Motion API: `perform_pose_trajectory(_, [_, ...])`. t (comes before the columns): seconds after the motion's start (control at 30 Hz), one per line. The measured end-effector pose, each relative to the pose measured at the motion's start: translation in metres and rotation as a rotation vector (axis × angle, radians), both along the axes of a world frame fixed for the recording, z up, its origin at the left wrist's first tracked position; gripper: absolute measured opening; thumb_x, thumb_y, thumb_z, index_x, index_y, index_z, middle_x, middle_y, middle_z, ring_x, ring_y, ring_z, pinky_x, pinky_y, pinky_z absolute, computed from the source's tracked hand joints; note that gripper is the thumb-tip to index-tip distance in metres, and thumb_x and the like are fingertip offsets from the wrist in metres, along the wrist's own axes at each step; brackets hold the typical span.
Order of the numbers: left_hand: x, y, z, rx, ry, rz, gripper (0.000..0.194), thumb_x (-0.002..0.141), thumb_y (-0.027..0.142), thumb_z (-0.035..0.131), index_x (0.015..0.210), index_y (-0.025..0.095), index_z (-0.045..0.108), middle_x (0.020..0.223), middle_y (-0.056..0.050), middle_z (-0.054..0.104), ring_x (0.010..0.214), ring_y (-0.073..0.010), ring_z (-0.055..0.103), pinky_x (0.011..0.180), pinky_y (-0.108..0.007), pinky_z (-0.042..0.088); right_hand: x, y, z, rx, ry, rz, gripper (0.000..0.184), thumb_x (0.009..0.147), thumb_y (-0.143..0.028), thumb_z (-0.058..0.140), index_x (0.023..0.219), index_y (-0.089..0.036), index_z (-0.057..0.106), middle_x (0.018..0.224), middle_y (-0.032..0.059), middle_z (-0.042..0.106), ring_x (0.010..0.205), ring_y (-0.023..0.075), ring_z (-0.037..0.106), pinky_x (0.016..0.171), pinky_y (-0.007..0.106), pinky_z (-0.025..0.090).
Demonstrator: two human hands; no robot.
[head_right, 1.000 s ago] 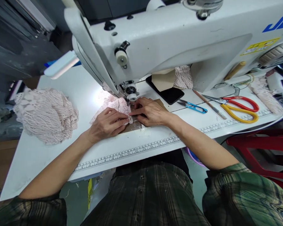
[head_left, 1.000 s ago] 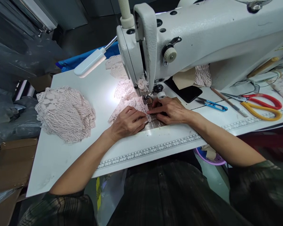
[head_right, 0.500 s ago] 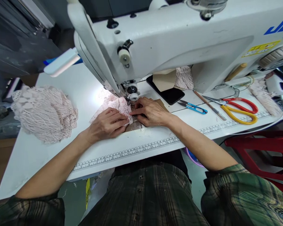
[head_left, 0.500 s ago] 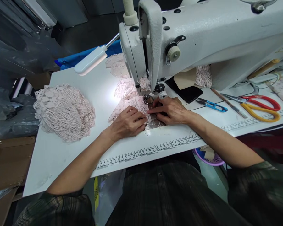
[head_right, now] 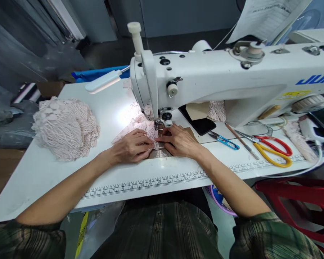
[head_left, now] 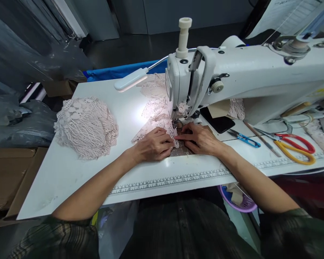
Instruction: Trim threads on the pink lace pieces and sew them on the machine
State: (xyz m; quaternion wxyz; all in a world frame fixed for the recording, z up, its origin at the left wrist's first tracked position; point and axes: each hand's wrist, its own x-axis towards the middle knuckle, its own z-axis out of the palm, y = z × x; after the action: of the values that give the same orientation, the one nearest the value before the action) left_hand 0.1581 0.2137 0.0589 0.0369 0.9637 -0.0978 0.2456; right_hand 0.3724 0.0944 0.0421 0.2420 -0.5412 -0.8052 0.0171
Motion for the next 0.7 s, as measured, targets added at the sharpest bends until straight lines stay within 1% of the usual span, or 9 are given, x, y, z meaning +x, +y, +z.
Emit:
perform_pose_trajectory(0.1, [0.0,0.0,0.0,-0.034,0.0,0.031,0.015,0.089,0.017,0.053,0.089,0.017,0.069,0.092,-0.006,0.071,0.087,-0.0172,0.067,0.092,-0.044,0.052,-0.001,-0.001,0.002,-0.027,0.004,0.005,0.038,0.088,-0.017,0.051,0.122,-0.025,0.067,0.107,0.0112,0.056,0.099,0.0238,0.053,0.085,0.042,0.047])
perform_pose_trajectory(0.2, [0.0,0.001,0.0,-0.097,0.019,0.021,0.016,0.089,0.016,0.052,0.092,0.015,0.068,0.094,-0.007,0.07,0.092,-0.018,0.066,0.091,-0.042,0.054,-0.003,-0.001,0.003,-0.056,0.009,-0.016,0.038,0.089,-0.017,0.05,0.122,-0.024,0.067,0.107,0.0119,0.056,0.099,0.0245,0.053,0.085,0.041,0.048])
perform_pose_trajectory(0.33, [0.001,0.005,-0.003,-0.14,0.016,0.003,0.014,0.089,0.016,0.054,0.093,0.012,0.067,0.096,-0.009,0.069,0.095,-0.0192,0.066,0.089,-0.038,0.057,-0.006,-0.001,0.005,-0.081,-0.008,-0.064,0.036,0.09,-0.019,0.048,0.119,-0.024,0.069,0.106,0.0129,0.056,0.097,0.0253,0.054,0.079,0.04,0.048])
perform_pose_trajectory(0.57, [0.003,0.011,-0.006,-0.176,0.017,0.026,0.015,0.091,0.015,0.053,0.097,0.013,0.066,0.102,-0.011,0.068,0.096,-0.0183,0.065,0.091,-0.04,0.057,-0.011,0.004,0.008,-0.097,-0.114,-0.139,0.037,0.089,-0.021,0.052,0.122,-0.024,0.066,0.104,0.0129,0.057,0.084,0.0225,0.053,0.068,0.033,0.045])
perform_pose_trajectory(0.7, [0.003,0.014,-0.005,-0.208,0.025,0.037,0.015,0.09,0.016,0.054,0.097,0.014,0.067,0.101,-0.01,0.07,0.096,-0.0184,0.066,0.097,-0.044,0.052,-0.012,0.005,0.007,-0.096,-0.129,-0.154,0.039,0.089,-0.021,0.052,0.126,-0.023,0.063,0.107,0.0135,0.057,0.082,0.0215,0.051,0.068,0.033,0.044])
